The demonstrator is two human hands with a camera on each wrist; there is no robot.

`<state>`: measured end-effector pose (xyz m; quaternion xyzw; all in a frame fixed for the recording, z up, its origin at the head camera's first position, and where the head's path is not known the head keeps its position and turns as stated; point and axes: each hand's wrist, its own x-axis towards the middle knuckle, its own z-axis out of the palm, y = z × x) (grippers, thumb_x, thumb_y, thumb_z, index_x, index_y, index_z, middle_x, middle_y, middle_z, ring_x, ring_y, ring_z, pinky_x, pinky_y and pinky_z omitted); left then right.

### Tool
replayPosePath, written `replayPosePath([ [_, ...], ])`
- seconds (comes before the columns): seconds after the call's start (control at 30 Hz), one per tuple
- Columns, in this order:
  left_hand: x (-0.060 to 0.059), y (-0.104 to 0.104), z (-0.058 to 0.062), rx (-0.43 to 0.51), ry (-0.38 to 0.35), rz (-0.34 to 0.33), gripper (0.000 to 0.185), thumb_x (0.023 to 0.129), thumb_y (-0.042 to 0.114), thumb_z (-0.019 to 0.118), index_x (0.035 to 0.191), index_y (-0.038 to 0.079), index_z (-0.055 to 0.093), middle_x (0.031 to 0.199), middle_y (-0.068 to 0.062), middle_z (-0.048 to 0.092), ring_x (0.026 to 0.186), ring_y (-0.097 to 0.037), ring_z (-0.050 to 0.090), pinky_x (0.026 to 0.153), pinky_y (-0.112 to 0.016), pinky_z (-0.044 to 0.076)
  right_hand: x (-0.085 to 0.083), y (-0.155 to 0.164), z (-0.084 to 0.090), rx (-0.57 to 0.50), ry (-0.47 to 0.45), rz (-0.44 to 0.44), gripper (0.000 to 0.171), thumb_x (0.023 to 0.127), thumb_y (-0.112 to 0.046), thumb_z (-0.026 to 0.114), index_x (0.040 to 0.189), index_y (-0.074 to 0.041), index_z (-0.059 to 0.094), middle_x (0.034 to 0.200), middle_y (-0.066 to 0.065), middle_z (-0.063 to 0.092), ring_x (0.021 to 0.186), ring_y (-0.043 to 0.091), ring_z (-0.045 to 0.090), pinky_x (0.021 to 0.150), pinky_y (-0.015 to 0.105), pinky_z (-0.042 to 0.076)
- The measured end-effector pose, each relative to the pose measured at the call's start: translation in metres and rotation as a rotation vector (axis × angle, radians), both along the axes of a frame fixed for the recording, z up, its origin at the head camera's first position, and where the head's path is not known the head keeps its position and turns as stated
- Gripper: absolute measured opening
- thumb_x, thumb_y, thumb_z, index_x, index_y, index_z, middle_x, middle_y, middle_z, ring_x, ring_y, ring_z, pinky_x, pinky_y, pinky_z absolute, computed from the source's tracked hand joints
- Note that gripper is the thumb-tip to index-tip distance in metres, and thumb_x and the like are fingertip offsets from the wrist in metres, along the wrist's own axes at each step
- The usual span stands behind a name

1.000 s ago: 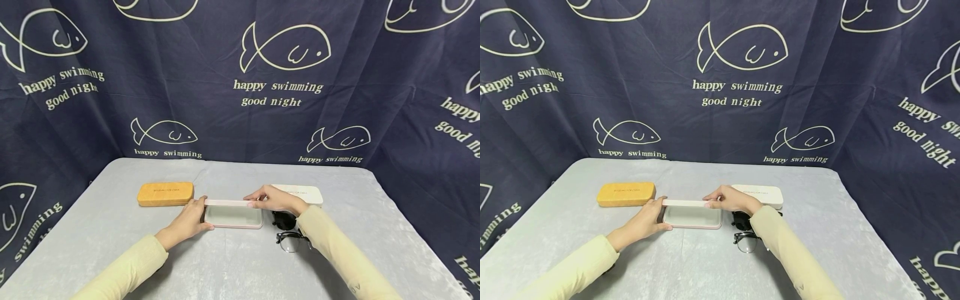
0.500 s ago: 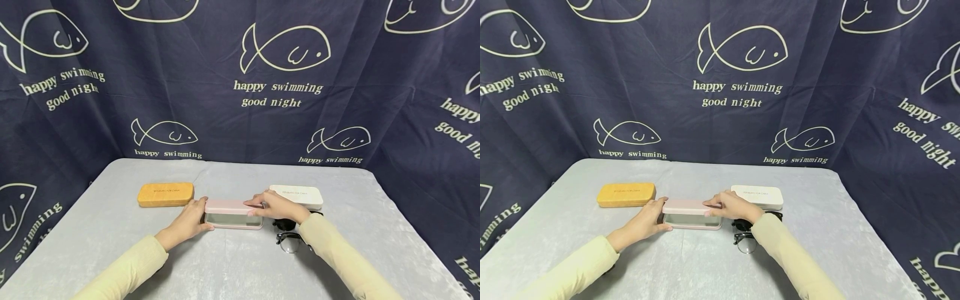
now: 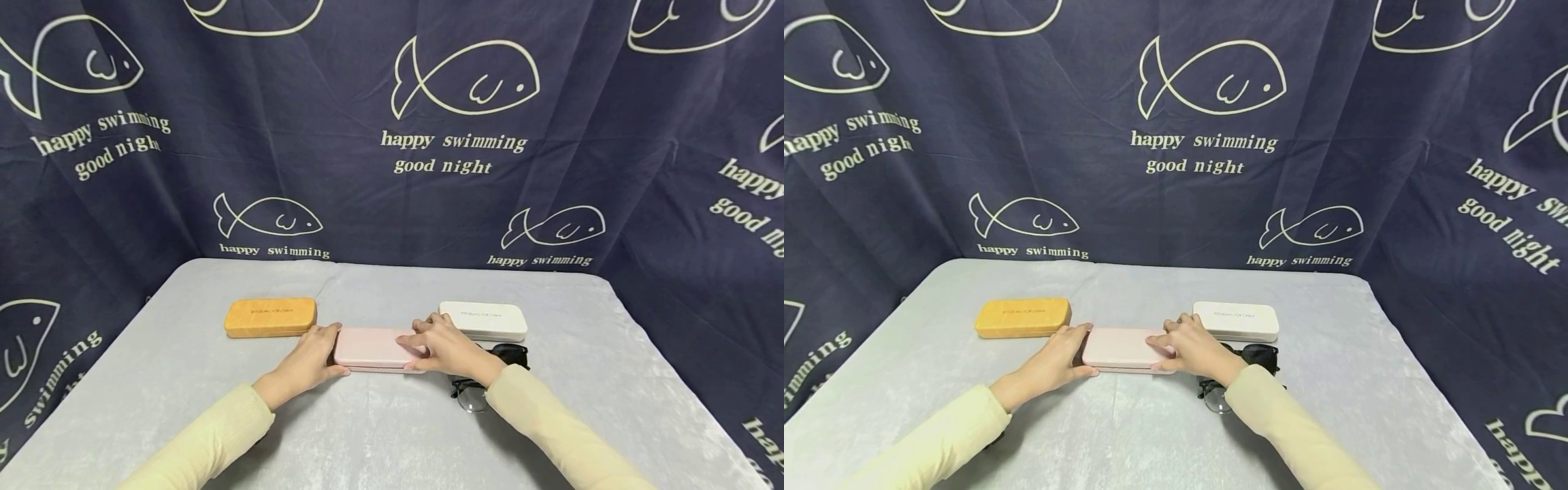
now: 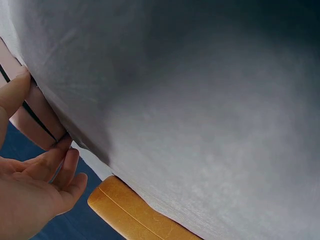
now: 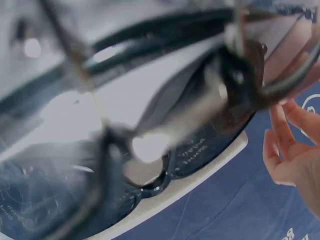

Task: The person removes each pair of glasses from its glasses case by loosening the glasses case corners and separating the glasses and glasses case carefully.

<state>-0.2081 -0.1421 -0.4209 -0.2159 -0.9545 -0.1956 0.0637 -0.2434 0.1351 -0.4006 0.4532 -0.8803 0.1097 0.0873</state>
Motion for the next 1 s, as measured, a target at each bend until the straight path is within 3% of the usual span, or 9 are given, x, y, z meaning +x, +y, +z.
replayPosePath([
  [0.3,-0.001,0.001,0.001,-0.019,0.005,-0.015,0.079,0.068,0.033,0.079,0.125,-0.010,0.045,0.120,-0.022,0.056,0.105,-0.029,0.051,0.095,-0.043,0.039,0.005,-0.001,-0.005,-0.008,0.059,-0.054,0.049,0.072,-0.048,0.071,0.113,-0.023,0.064,0.096,-0.001,0.061,0.080,0.020,0.047,0.072,0.033,0.033],
  [0.6,-0.001,0.001,0.004,0.003,-0.020,-0.009,0.077,0.066,0.032,0.080,0.123,-0.007,0.047,0.118,-0.021,0.057,0.104,-0.030,0.052,0.094,-0.044,0.038,0.012,-0.001,-0.003,0.038,0.063,-0.136,0.065,0.071,-0.054,0.068,0.118,-0.011,0.057,0.114,0.007,0.060,0.098,0.025,0.054,0.082,0.041,0.036],
  [1.0,-0.006,0.004,0.006,0.048,-0.059,0.041,0.077,0.056,0.030,0.086,0.117,-0.001,0.052,0.111,-0.015,0.062,0.103,-0.032,0.054,0.094,-0.045,0.040,0.017,0.008,-0.003,0.131,0.028,-0.231,0.084,0.070,-0.059,0.066,0.127,0.001,0.049,0.113,0.011,0.060,0.100,0.028,0.053,0.086,0.044,0.036],
])
